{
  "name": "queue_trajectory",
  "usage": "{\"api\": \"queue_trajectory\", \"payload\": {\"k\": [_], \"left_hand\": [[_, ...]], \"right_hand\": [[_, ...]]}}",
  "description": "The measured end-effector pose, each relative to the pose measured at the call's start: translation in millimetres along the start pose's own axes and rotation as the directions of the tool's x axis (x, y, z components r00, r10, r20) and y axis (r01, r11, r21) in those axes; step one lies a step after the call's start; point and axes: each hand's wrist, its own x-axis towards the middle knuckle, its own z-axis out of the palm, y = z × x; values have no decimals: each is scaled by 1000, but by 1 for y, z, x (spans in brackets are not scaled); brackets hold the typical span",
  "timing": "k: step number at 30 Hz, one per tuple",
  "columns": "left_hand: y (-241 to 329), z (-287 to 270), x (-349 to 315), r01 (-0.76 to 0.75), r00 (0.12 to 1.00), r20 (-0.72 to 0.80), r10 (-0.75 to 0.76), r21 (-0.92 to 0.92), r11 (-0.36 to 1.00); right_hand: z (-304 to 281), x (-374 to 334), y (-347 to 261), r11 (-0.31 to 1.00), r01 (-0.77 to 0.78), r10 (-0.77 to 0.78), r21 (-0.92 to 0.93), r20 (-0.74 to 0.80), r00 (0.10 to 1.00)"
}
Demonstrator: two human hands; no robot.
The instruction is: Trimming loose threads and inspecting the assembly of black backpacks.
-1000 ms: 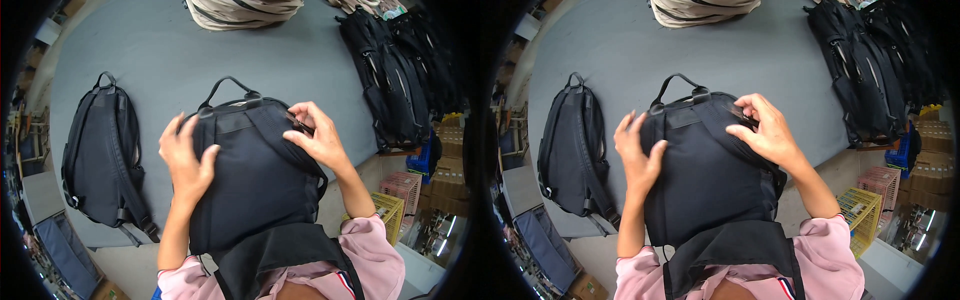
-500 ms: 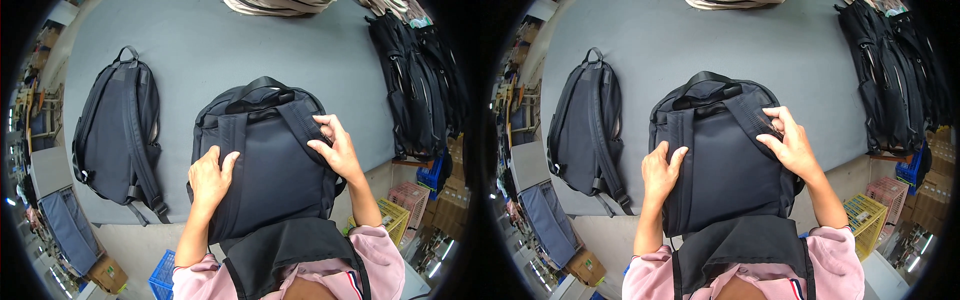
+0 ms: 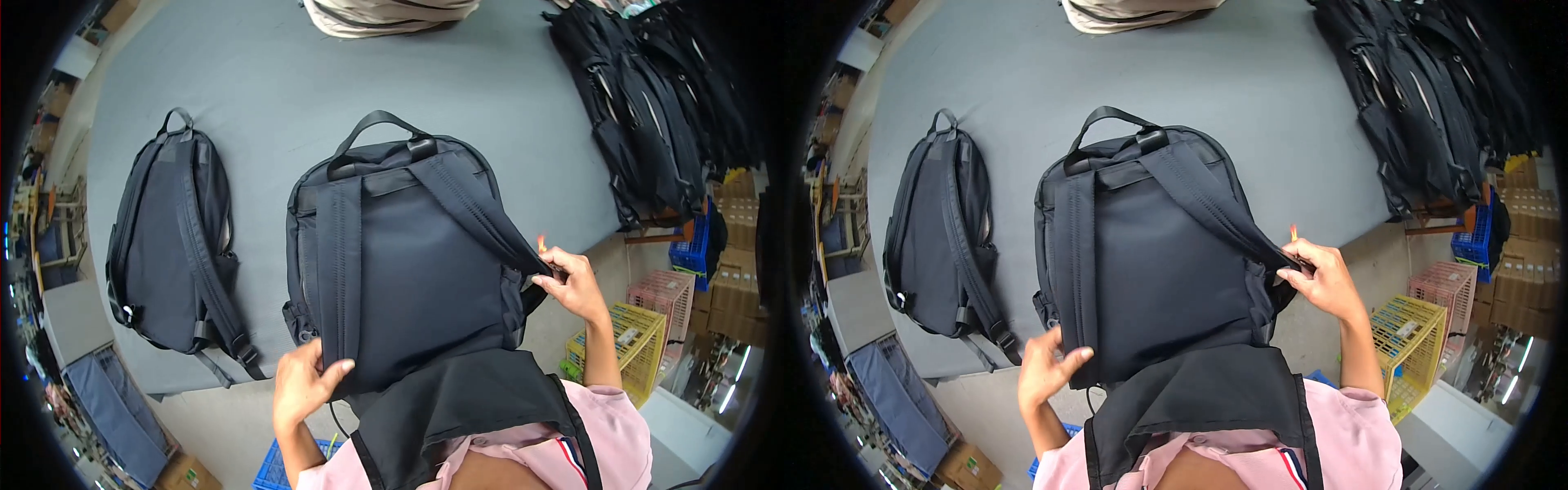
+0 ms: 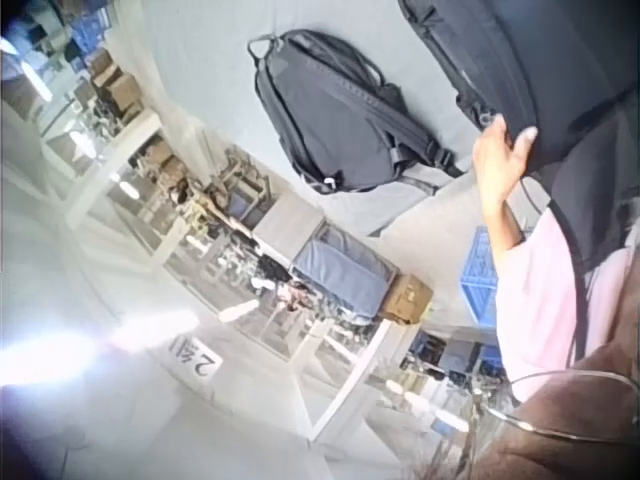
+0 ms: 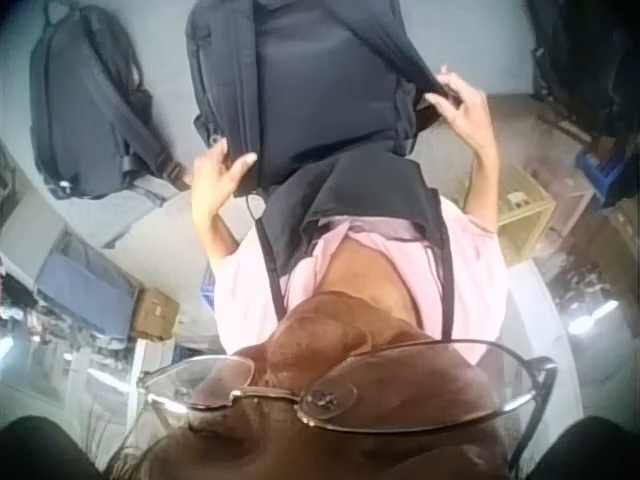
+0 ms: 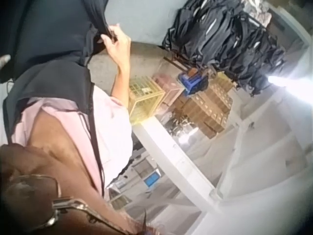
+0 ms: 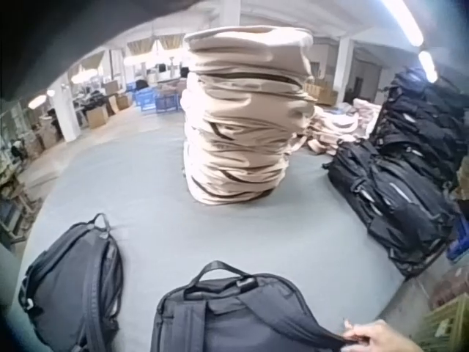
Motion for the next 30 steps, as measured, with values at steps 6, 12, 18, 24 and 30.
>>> {"api": "queue_trajectory", "payload": {"k": [6, 12, 18, 24, 30], "left_hand": [[16, -32, -20, -335, 889, -114, 444, -823, 459], [85, -44, 62, -355, 935, -299, 191, -777, 519], [6, 11, 156, -197, 978, -203, 38, -862, 467], [7, 11, 164, -186, 981, -190, 41, -854, 485], [3, 11, 160, -158, 984, -176, 5, -871, 464]], "right_hand": [[-8, 5, -41, 383, 153, -278, 911, -44, 960], [11, 69, -107, 227, 93, -97, 970, -72, 993], [58, 93, -33, 647, 76, 121, 759, -200, 972], [67, 96, -20, 728, 213, 79, 651, -390, 918], [70, 82, -66, 866, 470, -463, -169, -623, 630]]}}
